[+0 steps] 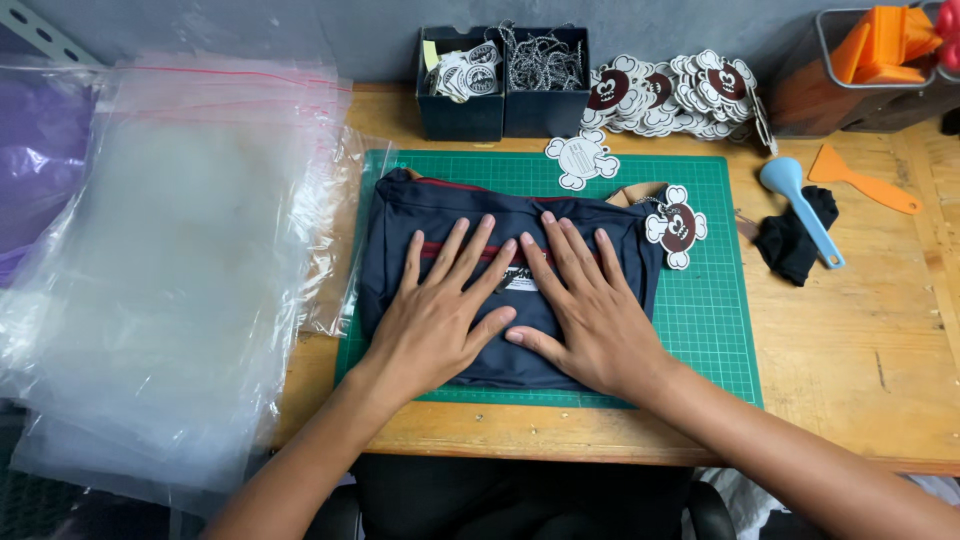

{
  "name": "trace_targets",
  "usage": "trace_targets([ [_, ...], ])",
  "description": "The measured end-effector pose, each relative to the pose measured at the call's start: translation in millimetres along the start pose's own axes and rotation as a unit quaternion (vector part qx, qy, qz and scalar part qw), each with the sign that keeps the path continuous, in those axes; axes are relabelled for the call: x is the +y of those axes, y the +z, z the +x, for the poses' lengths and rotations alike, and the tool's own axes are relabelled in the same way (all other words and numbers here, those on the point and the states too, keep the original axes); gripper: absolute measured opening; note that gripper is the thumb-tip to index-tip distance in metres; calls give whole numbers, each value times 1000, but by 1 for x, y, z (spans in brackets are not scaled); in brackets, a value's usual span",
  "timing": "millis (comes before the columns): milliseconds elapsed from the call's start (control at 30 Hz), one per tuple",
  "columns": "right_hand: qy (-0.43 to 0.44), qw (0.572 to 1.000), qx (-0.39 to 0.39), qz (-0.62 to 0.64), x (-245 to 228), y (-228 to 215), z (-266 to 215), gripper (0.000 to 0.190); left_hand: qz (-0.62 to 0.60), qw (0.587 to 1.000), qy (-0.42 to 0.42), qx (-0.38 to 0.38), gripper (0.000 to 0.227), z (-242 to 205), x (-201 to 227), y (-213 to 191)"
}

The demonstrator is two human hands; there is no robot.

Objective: The person zips a sling bag closed, tucks the strap inside, and places the bag into a plastic zip-top bag. They seal the plastic bag, wipe it with a cloth, and place the finished item into a basket containing other packed bags.

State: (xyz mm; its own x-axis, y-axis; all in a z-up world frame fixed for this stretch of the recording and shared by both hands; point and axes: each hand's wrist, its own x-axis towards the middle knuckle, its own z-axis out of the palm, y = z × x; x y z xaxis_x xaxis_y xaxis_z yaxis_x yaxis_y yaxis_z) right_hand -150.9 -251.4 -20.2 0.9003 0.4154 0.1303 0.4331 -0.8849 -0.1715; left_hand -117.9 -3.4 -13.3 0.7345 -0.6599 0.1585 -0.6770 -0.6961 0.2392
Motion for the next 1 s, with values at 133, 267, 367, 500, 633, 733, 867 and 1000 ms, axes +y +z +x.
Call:
trace_targets([
  [133,0,1000,-5,31,3,-5,1,104,-15,1000,-17,-15,81,4,5,-5],
  [267,20,979,118,166,39,-9,7,61,-4,999,-37,11,87,15,16,5],
  [367,68,963,222,136,95,-21,1,50,-20,999,-24,32,95,14,23,9],
  [500,200,960,147,126,138,-20,-16,57,-20,999,-16,29,125,11,25,11],
  [633,230,960,122,101,151,-19,-20,42,-21,999,-14,21,127,10,27,8],
  [733,299,895,146,296,118,-57,-13,16,30,999,-26,37,121,11,27,11],
  [867,308,771,61,553,95,-52,-7,28,32,999,-23,38,121,10,28,7],
  [1000,266,825,13,499,78,-47,-1,22,23,999,-22,32,113,11,28,8],
])
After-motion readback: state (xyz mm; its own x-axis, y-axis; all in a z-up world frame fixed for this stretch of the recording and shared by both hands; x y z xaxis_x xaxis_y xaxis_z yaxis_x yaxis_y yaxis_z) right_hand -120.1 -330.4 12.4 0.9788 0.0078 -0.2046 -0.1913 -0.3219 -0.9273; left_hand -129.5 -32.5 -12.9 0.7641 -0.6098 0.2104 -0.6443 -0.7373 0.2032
